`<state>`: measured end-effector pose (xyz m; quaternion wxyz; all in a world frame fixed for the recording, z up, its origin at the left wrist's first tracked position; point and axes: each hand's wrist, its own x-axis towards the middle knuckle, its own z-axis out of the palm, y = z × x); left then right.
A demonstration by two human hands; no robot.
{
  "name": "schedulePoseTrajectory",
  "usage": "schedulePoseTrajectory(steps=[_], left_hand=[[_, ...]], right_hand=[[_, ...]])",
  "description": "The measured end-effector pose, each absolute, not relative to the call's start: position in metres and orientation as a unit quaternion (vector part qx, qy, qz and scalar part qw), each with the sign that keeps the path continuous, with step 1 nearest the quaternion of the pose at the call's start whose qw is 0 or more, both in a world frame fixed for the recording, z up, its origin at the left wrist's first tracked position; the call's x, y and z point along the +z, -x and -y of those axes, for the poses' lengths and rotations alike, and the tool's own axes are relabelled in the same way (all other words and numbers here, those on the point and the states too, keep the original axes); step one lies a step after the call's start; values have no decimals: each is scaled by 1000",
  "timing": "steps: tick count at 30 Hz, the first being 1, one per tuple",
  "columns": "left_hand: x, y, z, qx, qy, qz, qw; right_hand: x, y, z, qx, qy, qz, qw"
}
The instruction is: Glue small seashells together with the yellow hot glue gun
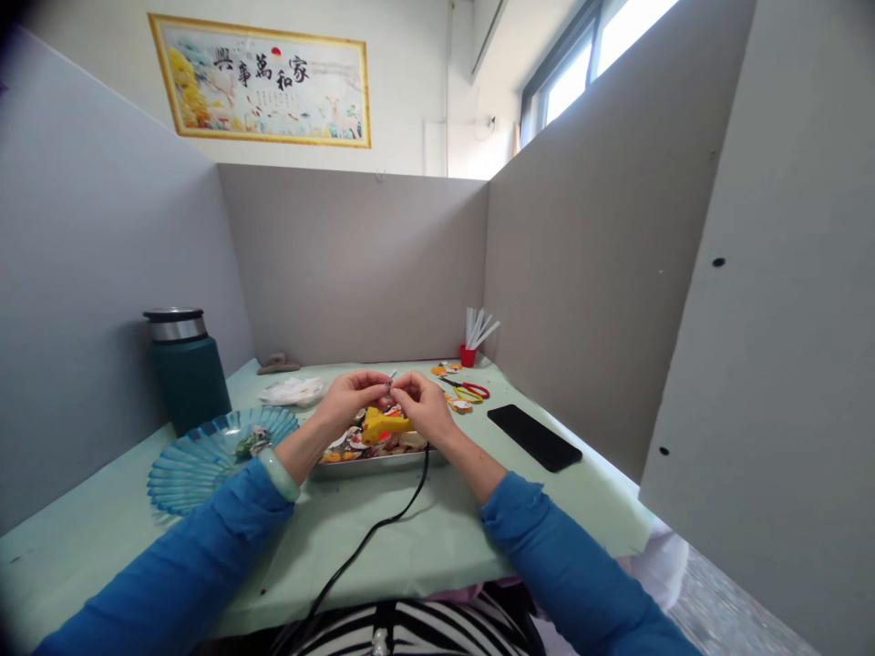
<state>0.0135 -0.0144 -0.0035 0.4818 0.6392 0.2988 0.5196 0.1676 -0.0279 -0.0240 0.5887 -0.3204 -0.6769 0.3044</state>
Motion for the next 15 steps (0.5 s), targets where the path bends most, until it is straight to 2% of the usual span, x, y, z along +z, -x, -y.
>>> schedulePoseTrajectory(steps=[8, 15], left_hand=[[-1, -18, 21, 526, -638, -331, 456], [-2, -17, 21, 520, -638, -312, 474]], right_hand=[[-29, -168, 26, 242, 350, 685, 592], [-30, -169, 25, 194, 364, 692, 592]])
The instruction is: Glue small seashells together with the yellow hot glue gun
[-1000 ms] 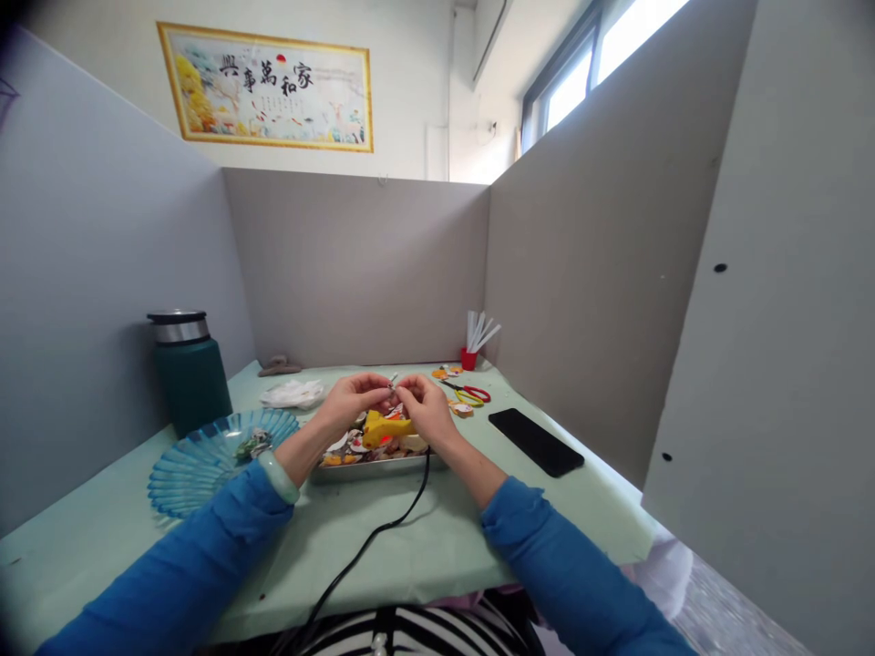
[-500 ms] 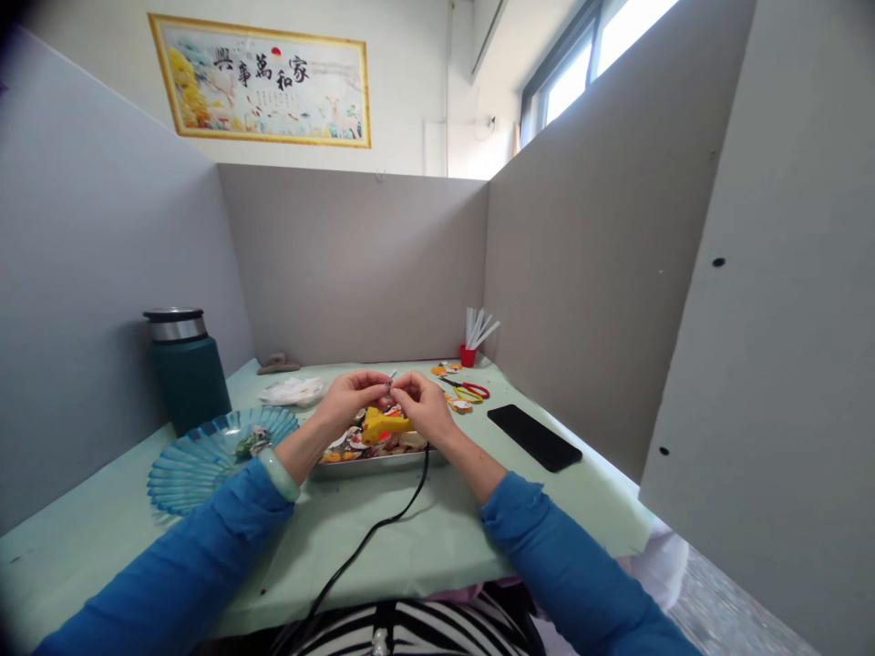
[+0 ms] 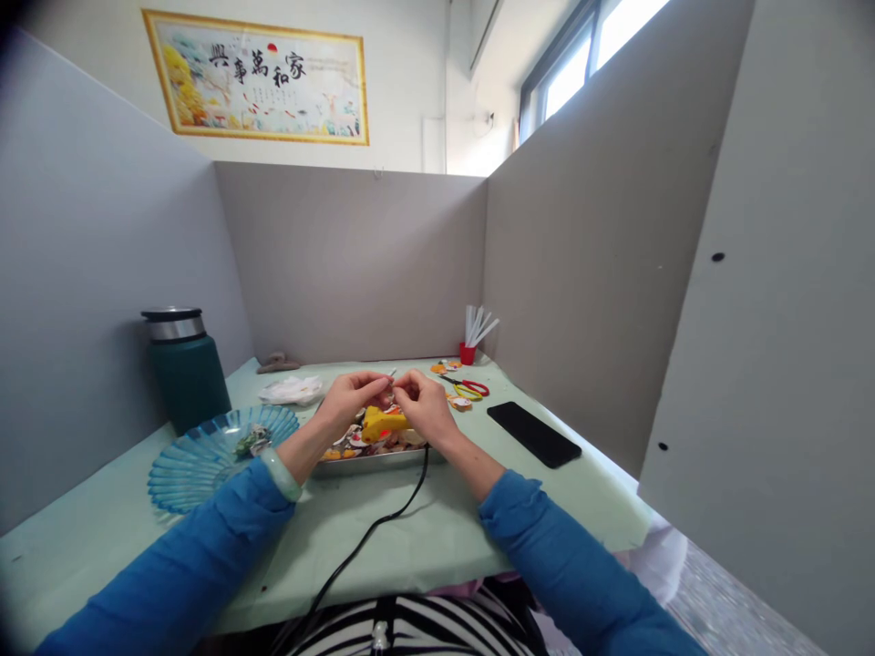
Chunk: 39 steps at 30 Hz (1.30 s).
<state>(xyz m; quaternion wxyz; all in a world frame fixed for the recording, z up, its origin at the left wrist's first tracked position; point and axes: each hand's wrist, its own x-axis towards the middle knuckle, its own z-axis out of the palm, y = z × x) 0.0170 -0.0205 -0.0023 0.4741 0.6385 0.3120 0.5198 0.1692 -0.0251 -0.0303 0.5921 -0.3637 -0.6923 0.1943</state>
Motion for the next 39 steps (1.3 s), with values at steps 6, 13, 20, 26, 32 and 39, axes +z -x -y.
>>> schedulePoseTrajectory(steps=[6, 13, 20, 26, 32, 39], left_hand=[[-4, -16, 20, 516, -621, -293, 512], [-6, -14, 16, 513, -599, -268, 554], [-10, -14, 13, 515, -599, -257, 557], [-9, -16, 16, 521, -604, -266, 542], [-11, -17, 16, 530, -626, -269, 504], [-7, -19, 19, 530, -636, -275, 489]], right_hand=[[-28, -168, 28, 205, 355, 694, 592], [-26, -168, 28, 246, 353, 686, 587], [-28, -166, 27, 272, 352, 674, 590], [-25, -165, 27, 310, 353, 655, 592], [-23, -166, 27, 349, 348, 638, 592], [-21, -170, 29, 303, 344, 641, 615]])
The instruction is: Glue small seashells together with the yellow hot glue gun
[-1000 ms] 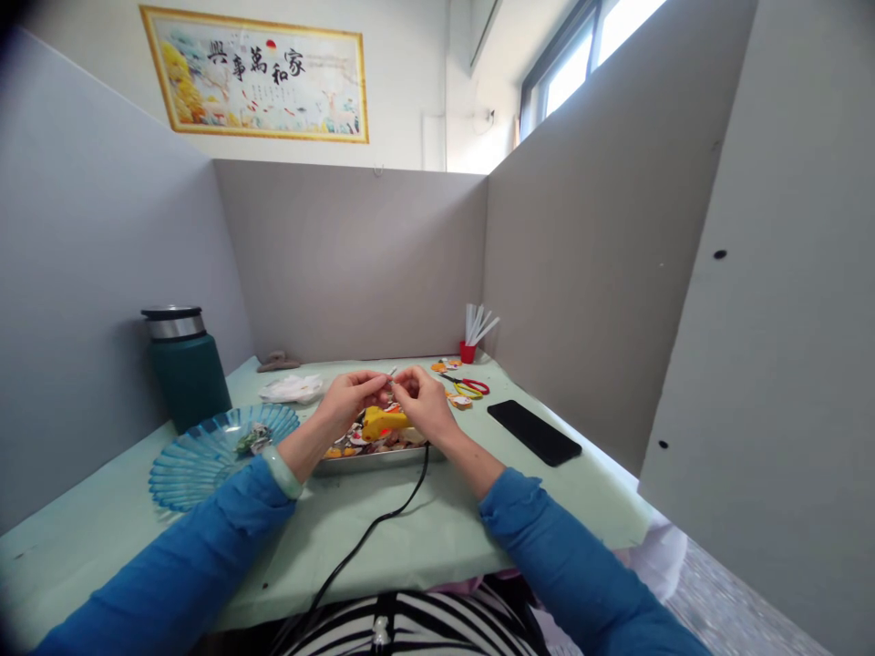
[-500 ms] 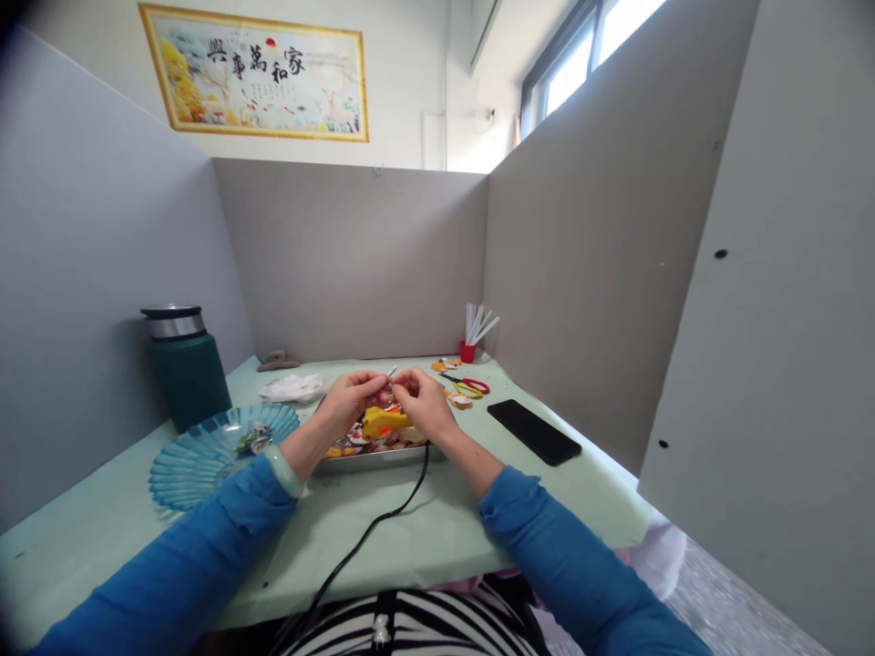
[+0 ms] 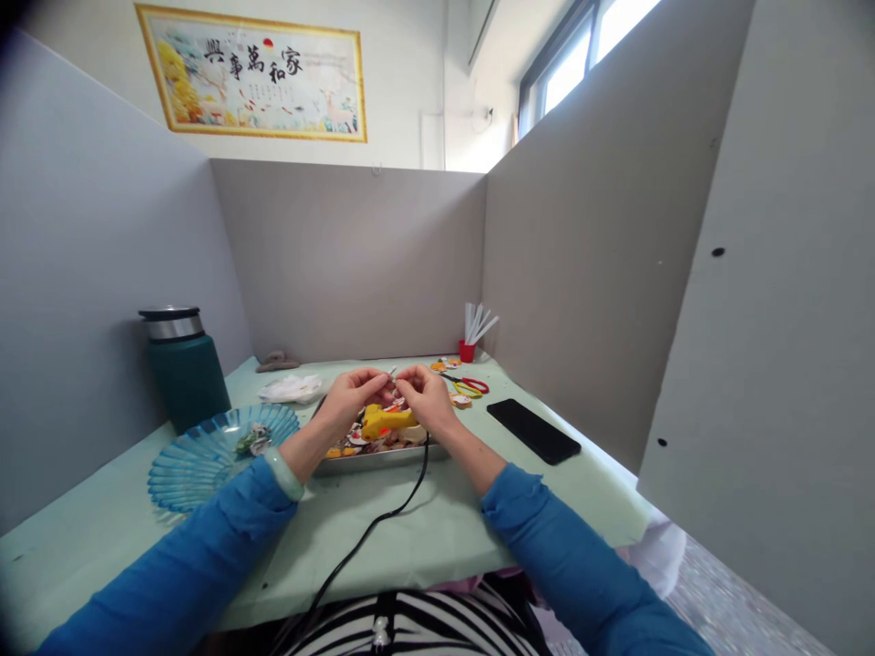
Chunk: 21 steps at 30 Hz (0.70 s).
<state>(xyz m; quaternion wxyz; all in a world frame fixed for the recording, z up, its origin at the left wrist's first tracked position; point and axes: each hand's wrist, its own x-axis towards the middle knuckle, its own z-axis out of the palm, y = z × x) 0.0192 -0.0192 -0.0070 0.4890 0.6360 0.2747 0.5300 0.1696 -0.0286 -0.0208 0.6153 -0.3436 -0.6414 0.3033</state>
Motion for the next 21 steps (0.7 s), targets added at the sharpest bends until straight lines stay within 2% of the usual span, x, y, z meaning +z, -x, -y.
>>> schedulePoseTrajectory(steps=[7, 13, 18, 21], left_hand=[[-6, -20, 20, 529, -608, -271, 526], [-7, -19, 19, 513, -626, -286, 512], [-7, -23, 22, 509, -641, -291, 495], [-9, -26, 24, 495, -654, -288, 494]], right_hand=[[-25, -172, 24, 217, 354, 660, 626], [-26, -176, 27, 139, 369, 700, 595], [-23, -184, 30, 195, 355, 725, 557], [-19, -198, 34, 221, 369, 753, 498]])
